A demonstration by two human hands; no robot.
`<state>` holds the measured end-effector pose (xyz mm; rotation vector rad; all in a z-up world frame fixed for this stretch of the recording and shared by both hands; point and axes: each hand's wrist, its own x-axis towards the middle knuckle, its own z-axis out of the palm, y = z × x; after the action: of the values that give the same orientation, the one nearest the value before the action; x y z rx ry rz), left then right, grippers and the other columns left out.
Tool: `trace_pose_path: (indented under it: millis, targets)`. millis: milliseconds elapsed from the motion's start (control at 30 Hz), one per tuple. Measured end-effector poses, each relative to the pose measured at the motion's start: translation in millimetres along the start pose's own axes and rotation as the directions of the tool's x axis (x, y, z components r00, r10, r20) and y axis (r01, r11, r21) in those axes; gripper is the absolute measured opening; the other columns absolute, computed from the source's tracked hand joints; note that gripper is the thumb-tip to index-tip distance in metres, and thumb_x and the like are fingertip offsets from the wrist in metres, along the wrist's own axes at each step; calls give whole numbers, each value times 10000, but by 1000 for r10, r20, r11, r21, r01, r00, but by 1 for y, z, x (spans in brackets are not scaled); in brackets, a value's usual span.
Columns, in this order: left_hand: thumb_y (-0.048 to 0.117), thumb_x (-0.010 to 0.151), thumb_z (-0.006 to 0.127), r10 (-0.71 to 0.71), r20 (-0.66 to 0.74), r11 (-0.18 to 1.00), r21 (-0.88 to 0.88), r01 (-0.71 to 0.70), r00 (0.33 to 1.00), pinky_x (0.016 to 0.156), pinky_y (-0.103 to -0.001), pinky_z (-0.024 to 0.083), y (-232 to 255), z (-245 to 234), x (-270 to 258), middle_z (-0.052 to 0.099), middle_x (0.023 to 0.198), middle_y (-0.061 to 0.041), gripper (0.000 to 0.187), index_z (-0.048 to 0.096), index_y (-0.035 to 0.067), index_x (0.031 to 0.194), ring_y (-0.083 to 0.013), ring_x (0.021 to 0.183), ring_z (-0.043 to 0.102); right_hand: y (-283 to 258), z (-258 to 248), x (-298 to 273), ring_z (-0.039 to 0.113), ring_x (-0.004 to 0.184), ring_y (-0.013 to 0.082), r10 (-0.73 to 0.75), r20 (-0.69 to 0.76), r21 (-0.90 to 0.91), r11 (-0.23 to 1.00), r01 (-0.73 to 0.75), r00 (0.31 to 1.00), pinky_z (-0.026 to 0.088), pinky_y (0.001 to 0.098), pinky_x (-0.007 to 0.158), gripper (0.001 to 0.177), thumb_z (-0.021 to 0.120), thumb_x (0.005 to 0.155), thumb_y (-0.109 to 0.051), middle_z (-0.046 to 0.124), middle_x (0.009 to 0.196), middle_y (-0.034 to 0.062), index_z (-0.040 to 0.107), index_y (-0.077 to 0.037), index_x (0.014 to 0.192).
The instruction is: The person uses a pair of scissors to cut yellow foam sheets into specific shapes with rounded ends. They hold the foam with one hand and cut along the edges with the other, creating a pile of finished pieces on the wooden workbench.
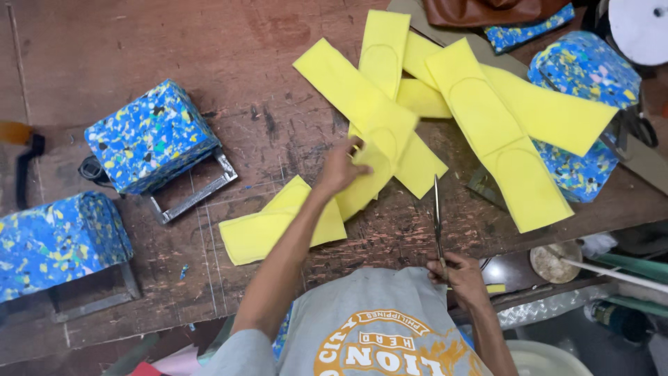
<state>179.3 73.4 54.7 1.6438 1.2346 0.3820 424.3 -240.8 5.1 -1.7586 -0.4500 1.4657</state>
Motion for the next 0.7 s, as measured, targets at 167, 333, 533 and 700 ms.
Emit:
trace_pose_path:
  millis: [167,333,533,700]
  targets:
    - [155,733,881,74,-289,974,-184,-131,955,929,-371,605,-11,-126,-22,735,1198,-129,654,612,32,1317,-230,1062,729,-2,4,-15,692,662,153,-63,-20,18,998,64,998,560,277,587,354,834,778,-117,750,806,111,756,72,1067]
    - [323,618,994,129,-632,522,699,489,764,819,-606,462,-9,-172,-57,553,1311,-328,936,534,-10,1362,-490,1142,545,-29,15,-14,678,627,151,-79,-10,-69,995,78,997,559,289,575,308,853,777,-118,744,743,122,787,60,1019]
    - [226,683,907,177,-52,984,-12,-178,983,881,-471,504,70,42,-105,635,1178,-204,760,536,-45,1289,-299,1071,603,-94,28,-3,692,683,122,-184,159,-71,978,197,970,571,292,605,287,828,735,-38,751,786,95,766,24,1009]
    - [323,935,723,62,309,883,-460,92,949,813,-313,574,105,138,-120,697,1096,-128,614,480,-25,1379,-160,989,665,-112,6,-2,648,816,63,-440,272,-218,838,500,856,552,246,693,267,728,764,21,775,883,41,742,32,1031]
